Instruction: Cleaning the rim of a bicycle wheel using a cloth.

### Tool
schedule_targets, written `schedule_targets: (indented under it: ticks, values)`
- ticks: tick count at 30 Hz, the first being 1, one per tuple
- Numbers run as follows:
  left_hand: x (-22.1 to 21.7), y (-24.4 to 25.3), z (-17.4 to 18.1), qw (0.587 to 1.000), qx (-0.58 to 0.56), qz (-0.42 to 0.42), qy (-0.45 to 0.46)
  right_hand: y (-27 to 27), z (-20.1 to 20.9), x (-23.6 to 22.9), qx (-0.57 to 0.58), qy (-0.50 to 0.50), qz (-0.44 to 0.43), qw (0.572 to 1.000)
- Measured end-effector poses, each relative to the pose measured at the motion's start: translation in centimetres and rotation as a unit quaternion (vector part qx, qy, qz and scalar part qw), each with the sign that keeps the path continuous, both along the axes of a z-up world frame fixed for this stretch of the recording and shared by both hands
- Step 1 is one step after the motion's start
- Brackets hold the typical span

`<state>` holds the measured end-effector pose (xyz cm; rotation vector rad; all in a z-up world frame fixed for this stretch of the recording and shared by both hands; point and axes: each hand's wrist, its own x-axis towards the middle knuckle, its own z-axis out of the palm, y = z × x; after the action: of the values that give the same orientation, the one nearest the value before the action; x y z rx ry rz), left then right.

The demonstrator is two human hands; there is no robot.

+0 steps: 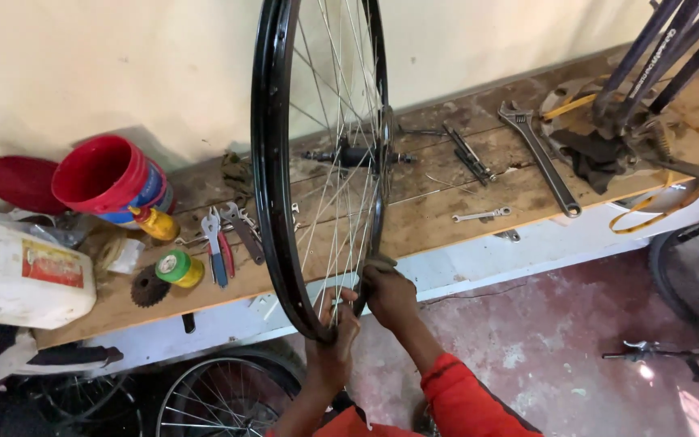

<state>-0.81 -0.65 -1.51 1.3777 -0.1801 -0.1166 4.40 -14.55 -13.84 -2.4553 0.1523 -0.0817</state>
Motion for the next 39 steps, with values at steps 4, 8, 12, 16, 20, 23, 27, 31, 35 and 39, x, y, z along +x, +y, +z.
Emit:
schedule_targets:
  ticks: [4,8,12,16,20,23,27,31,35,39]
  values:
    - [1.2,-0.1,1.4,0.999,0.01,0.042,0.011,1.0,1.6,-0.7,-0.083,-0.139,-0.003,0.987]
    - [2.3,0.0,0.5,0.985,0.076,0.07,-0.137,2.8,4.6,-4.0,0.057,-0.221,-0.021,0.973]
    - [2.4,-1.3,-1.7,0.985,-0.084,0.099,-0.112,4.6,5.2,-5.9,0.143,-0.221,-0.048,0.964]
    - [2.4,-0.5,0.2,0.997,-0.015,0.052,0.054,5.0,5.1,-6.6,0.192,-0.165,-0.11,0.961]
    - [2.7,-0.3,0.1,0.999,-0.013,-0.029,-0.027,3.9,2.8,-5.0,0.17,-0.062,-0.115,0.977]
    - [3.2,0.7,-0.5,0.996,-0.051,-0.053,-0.054,3.2,4.8,-3.3,0.109,0.096,-0.106,0.984]
    - [3.4,1.3,-1.8,0.989,-0.104,-0.084,-0.059,2.4,3.0,-1.6,0.06,0.074,-0.046,0.994]
    - [3.9,1.5,-2.2,0.986,-0.072,-0.069,-0.133,4.3,3.1,-3.8,0.182,0.041,-0.033,0.982]
    - [3.8,2.0,-1.4,0.99,-0.075,-0.057,-0.107,5.4,3.1,-4.8,0.231,0.084,-0.077,0.966]
    - [5.1,2.4,-2.1,0.986,-0.143,-0.065,-0.059,4.5,3.9,-2.8,0.119,0.142,-0.053,0.981]
